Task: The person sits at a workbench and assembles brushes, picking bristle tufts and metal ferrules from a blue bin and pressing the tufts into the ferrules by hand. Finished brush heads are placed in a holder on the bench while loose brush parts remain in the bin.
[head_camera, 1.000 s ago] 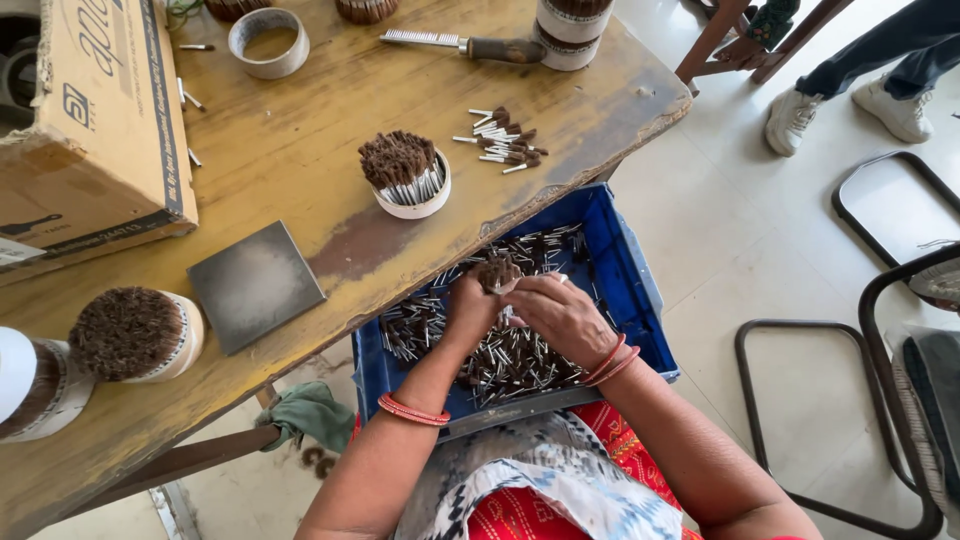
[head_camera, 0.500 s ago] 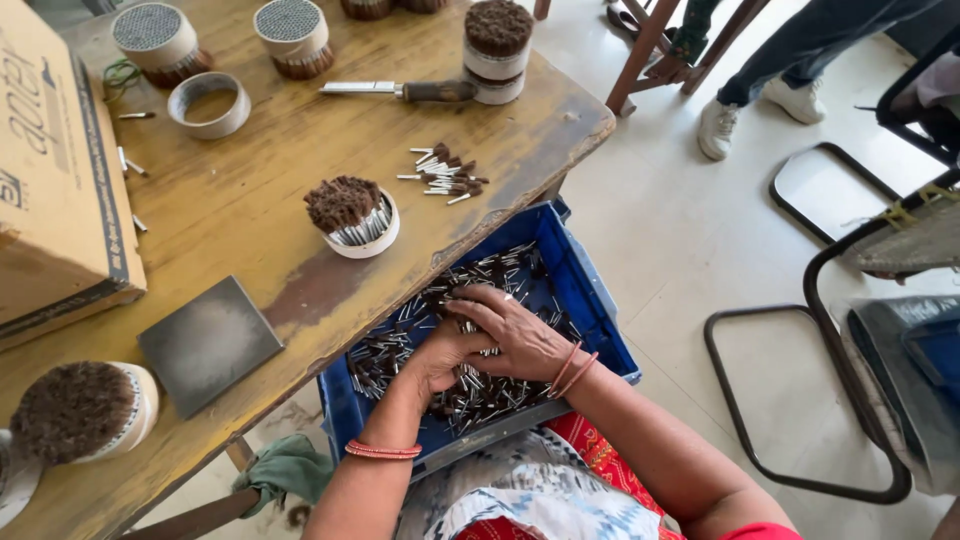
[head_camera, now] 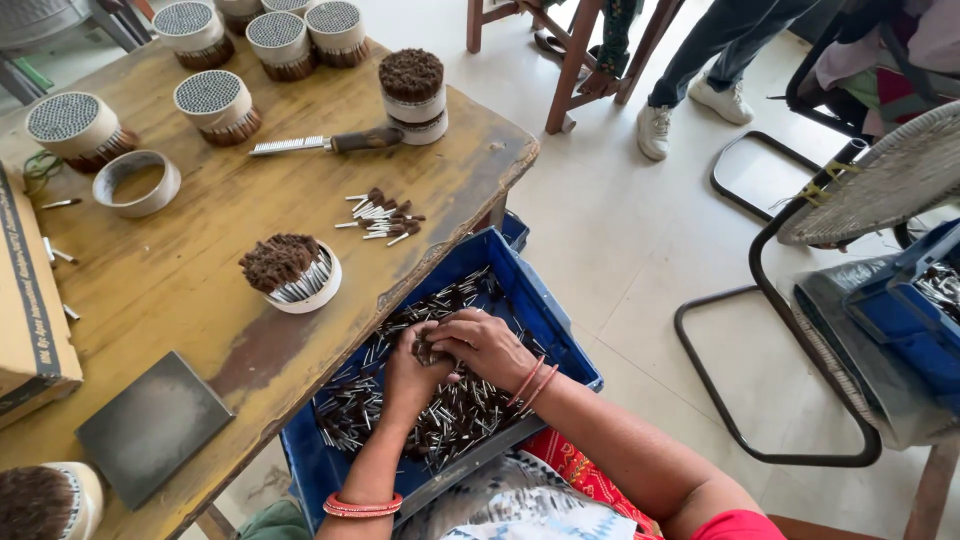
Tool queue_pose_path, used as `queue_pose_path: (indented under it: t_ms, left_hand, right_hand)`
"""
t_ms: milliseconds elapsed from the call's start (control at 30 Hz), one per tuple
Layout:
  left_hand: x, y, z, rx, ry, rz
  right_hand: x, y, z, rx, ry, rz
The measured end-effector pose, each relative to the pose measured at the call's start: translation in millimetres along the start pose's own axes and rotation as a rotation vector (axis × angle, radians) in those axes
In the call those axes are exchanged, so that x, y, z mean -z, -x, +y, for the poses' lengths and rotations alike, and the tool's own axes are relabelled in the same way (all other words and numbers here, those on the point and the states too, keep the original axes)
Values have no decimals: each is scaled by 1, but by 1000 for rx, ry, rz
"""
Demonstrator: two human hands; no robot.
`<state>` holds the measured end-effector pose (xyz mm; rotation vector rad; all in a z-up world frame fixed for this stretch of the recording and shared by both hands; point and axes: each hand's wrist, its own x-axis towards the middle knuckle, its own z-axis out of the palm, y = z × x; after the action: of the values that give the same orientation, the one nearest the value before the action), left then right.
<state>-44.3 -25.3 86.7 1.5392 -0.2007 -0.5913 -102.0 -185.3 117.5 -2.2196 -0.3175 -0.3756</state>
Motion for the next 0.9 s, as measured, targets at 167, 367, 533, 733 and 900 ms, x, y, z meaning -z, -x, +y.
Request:
queue_pose_path:
  t_ms: [167, 367, 533, 733, 900]
  left_hand:
    - [14, -4, -26, 47, 186, 57]
    - [18, 0, -19, 152, 698, -20]
    - [23, -5, -22, 137, 793, -31]
    - [23, -4, -21, 257, 635, -31]
    - [21, -5, -29, 266, 569, -69]
  right_hand:
    - [1, 3, -6, 291, 26, -21]
    - [15, 1, -29, 270, 185, 127]
    - [16, 1, -36, 291, 197, 33]
    - [26, -1, -45, 250, 142, 175]
    - [27, -2, -46, 218, 157, 229]
